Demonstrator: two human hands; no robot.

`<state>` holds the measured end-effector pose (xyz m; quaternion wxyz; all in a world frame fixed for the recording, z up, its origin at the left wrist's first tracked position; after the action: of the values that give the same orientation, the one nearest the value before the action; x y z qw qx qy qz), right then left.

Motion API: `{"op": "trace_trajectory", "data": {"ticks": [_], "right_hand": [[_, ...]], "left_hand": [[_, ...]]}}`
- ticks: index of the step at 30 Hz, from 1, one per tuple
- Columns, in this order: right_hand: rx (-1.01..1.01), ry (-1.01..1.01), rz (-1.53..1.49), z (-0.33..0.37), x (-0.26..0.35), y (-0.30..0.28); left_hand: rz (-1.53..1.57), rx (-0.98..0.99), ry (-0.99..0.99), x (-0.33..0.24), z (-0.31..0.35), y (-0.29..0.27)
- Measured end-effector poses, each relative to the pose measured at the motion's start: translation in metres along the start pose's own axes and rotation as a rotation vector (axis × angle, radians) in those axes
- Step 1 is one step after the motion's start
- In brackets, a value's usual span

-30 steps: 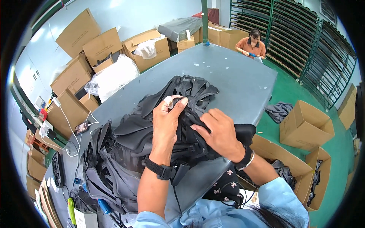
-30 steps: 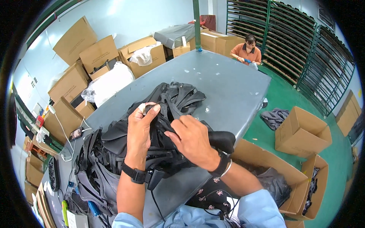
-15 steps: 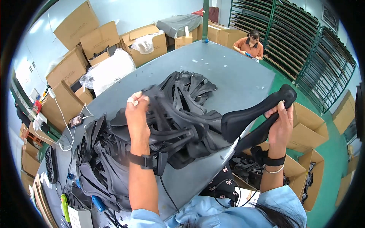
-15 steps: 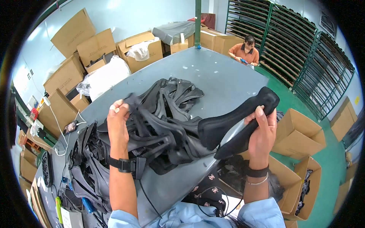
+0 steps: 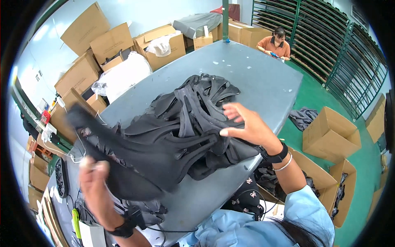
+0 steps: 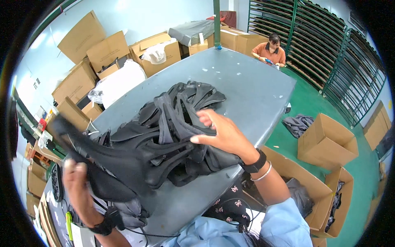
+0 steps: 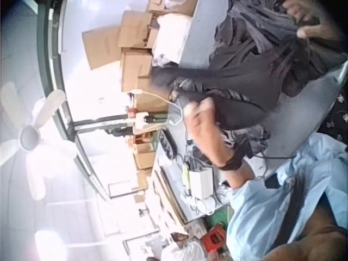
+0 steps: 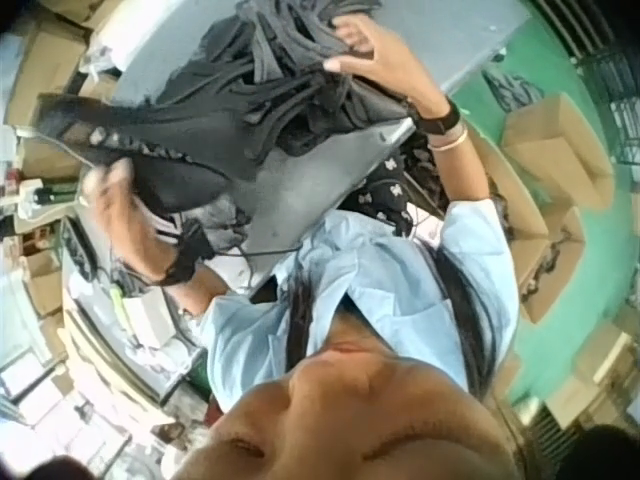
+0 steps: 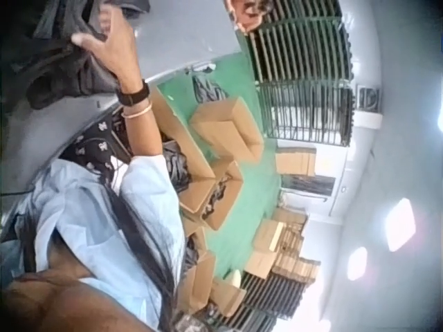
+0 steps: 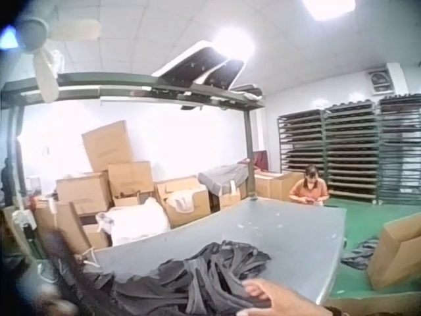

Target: The person removes bicycle saddles from a cardboard box and places them onto a table to inspect and separate them. After checking each saddle individually, they gather the stack and place them back into a box.

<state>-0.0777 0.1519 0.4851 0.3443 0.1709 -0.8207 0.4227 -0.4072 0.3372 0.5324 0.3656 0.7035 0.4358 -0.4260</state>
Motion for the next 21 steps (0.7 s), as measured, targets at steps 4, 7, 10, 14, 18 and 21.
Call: {"op": "trace_trajectory", "data": {"ticks": [4,7,10,14,18,21], "right_hand": [[0.133,0.352,-0.131,0.019,-0.048,0.036],[0.161,0.457,-0.513,0.022,-0.063,0.048],[0.030,0.399,-0.413,0.021,-0.043,0.051],[-0.167,0.221,-0.019,0.021,0.008,0.045],[-0.297,-0.002,0.180,0.026,0.039,0.041],[-0.333,0.005,0.207,0.022,0.033,0.045]], "left_hand": [[-0.416,-0.316,0.204,-0.039,0.018,-0.025],[-0.981,-0.170,0.615,-0.018,0.022,-0.007],[-1.031,0.044,0.399,0.029,0.033,0.016],[-0.744,0.486,0.418,0.049,0.071,0.102],[-0.700,0.492,0.414,0.070,0.069,0.163],[-0.514,0.512,0.303,0.083,0.051,0.164]]}}
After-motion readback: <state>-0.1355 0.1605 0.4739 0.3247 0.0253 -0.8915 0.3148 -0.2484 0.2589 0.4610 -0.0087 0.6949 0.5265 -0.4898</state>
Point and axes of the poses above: each hand's wrist, its own z-axis away from the middle knuckle, its own y-axis out of the palm, x = y × z, the point moved 2 cm from there along -z, towards the middle knuckle, and after that the axes turned 5 degrees about z, right-handed, at the moved point
